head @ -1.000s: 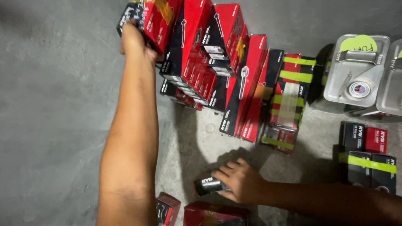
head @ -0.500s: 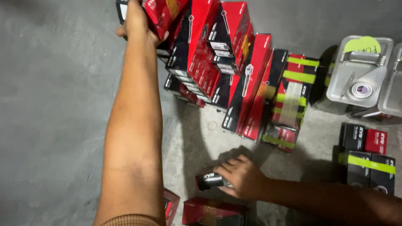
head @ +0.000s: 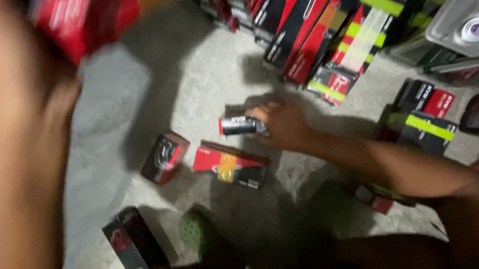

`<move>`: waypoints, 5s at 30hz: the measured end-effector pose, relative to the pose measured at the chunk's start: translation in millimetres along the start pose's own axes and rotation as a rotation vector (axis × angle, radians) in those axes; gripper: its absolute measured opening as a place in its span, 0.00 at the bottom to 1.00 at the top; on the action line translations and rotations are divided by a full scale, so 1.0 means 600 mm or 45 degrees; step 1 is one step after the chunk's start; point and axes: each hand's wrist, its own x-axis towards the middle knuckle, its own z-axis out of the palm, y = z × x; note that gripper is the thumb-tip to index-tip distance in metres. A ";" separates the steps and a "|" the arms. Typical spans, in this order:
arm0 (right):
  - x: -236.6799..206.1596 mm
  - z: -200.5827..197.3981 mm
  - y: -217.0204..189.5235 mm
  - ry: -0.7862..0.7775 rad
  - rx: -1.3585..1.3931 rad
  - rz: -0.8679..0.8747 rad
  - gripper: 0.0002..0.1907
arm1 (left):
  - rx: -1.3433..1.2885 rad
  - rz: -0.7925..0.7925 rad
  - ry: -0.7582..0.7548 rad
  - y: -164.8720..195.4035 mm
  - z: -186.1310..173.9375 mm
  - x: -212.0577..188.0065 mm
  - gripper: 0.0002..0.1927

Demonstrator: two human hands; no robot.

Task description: The person organizes red and black boxes on the floor, picking them up, inspecting them, and stacking them into neat piles. The person also handles plastic containers and bottles nearby, moving them aside to clear space.

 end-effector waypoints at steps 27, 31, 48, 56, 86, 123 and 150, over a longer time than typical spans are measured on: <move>0.014 -0.037 -0.070 0.268 0.003 -0.159 0.24 | 2.176 0.122 -0.755 -0.353 -0.316 -0.095 0.61; 0.019 -0.041 -0.074 0.282 0.039 -0.168 0.24 | 2.188 0.173 -0.735 -0.344 -0.316 -0.143 0.66; 0.019 -0.069 -0.047 0.041 -0.151 -0.160 0.34 | 1.584 0.397 -0.718 -0.480 -0.094 -0.242 0.49; -0.024 -0.183 0.045 0.095 0.292 0.061 0.46 | 0.808 -0.193 -0.117 -0.575 -0.128 -0.236 0.29; -0.026 -0.238 0.045 0.485 1.953 0.164 0.39 | -0.143 0.153 0.220 -0.281 -0.152 -0.231 0.21; -0.030 -0.370 -0.208 0.777 -0.183 -0.314 0.30 | 0.235 0.053 -0.029 -0.225 -0.038 -0.331 0.41; -0.029 -0.298 -0.223 0.317 0.247 -0.241 0.27 | -1.515 -0.883 0.192 -0.441 -0.113 -0.208 0.22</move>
